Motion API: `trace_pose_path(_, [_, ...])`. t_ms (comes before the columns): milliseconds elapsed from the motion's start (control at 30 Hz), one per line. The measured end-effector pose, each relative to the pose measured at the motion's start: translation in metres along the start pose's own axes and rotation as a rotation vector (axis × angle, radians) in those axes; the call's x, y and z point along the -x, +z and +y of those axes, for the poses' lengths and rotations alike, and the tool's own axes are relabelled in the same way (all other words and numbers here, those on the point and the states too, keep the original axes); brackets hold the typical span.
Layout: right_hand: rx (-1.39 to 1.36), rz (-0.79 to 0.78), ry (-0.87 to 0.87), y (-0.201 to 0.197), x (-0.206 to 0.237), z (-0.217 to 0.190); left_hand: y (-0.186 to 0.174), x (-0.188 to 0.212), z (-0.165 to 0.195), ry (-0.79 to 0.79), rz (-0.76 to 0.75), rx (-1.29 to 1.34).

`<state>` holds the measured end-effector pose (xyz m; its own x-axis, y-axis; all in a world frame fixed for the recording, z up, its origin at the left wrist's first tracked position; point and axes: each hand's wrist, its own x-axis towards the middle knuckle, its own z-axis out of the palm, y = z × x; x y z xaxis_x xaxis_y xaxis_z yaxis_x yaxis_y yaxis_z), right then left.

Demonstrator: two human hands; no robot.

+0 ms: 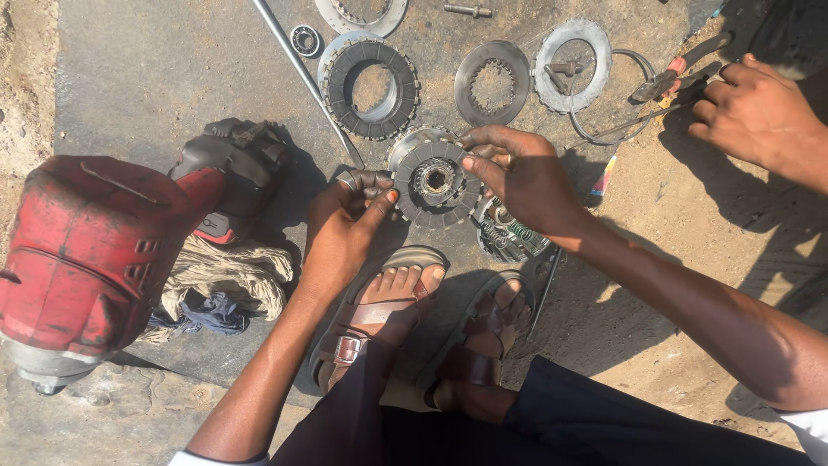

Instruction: The person assembles a motorcycle gearbox by hand, placing friction plates and steel plates into a hub, then fitting a gear and a pressure plate. The person arranges the parts on the floor and stacks them in sequence.

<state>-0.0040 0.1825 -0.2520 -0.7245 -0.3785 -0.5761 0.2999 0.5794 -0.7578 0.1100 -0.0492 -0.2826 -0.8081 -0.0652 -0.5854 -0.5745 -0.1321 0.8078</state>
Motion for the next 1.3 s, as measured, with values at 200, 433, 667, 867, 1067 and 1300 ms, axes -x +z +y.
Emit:
trace_pose_path(200, [0.263,0.063,-0.301,0.008,-0.027,-0.009,0.007,-0.002,-0.016,-0.059,0.083,0.023])
trace_pose_path(433, [0.253,0.095,-0.183,0.011,-0.029,-0.01,0.013,-0.005,-0.022,-0.041,0.192,-0.05])
trace_pose_path(667, [0.337,0.132,-0.298,0.011,-0.031,-0.008,0.012,-0.006,-0.018,-0.018,0.219,-0.109])
trace_pose_path(867, [0.347,0.124,-0.299,0.01,-0.031,-0.004,0.012,-0.013,-0.011,0.11,0.235,-0.216])
trace_pose_path(1067, [0.338,0.151,-0.304,0.011,-0.029,0.002,0.014,-0.013,-0.01,0.158,0.239,-0.26])
trace_pose_path(1300, [0.37,0.16,-0.31,0.011,-0.028,0.001,0.006,-0.018,-0.006,0.396,0.141,-0.51])
